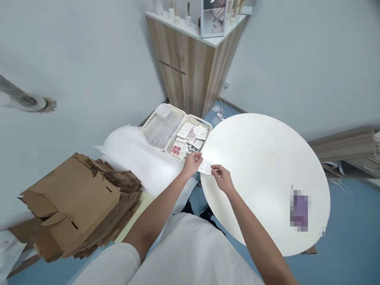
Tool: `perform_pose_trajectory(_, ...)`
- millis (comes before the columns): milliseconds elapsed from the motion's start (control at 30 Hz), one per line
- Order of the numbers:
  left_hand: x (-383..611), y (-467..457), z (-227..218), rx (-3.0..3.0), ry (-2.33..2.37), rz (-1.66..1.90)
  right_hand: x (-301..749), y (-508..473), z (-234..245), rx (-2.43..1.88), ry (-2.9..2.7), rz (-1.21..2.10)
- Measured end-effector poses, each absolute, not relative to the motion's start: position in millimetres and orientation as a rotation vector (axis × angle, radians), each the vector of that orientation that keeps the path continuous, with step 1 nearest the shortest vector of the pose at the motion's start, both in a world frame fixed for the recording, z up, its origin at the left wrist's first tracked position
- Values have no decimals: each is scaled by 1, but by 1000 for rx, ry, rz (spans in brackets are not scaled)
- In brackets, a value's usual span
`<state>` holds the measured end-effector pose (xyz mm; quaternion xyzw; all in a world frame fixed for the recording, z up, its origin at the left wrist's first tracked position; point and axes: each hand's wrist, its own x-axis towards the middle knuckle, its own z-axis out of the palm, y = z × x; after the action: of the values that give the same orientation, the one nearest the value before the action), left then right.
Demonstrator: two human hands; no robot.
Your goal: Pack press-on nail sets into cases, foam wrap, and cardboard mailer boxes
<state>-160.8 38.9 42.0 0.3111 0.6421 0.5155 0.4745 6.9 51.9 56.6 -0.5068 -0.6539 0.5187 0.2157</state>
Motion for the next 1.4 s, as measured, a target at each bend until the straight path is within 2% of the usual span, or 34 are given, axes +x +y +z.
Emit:
perform_pose_trajectory(267,-38,1,66,816,1387,1073,146,-8,70,-1149,-1761,1356)
perform_pose_trajectory(533,38,-16,72,866,1282,945,222,-36,60,-1239,-1639,1273)
perform_pose_trajectory(800,49,-17,82,888,1186,840,239,-42,66,-1310,-1467,1265)
perform_pose_trajectory(1100,54,-15,78,1164,1181,885,210,-52,66,-1304,-659,1434)
perform_pose_trajectory(1267,47,-10,74,1209,1041,822,206,-55,68,-1278,-750,1575)
perform_pose_trajectory(1400,35,-1,80,1279,972,721,222,-48,73,-1318,-910,1520)
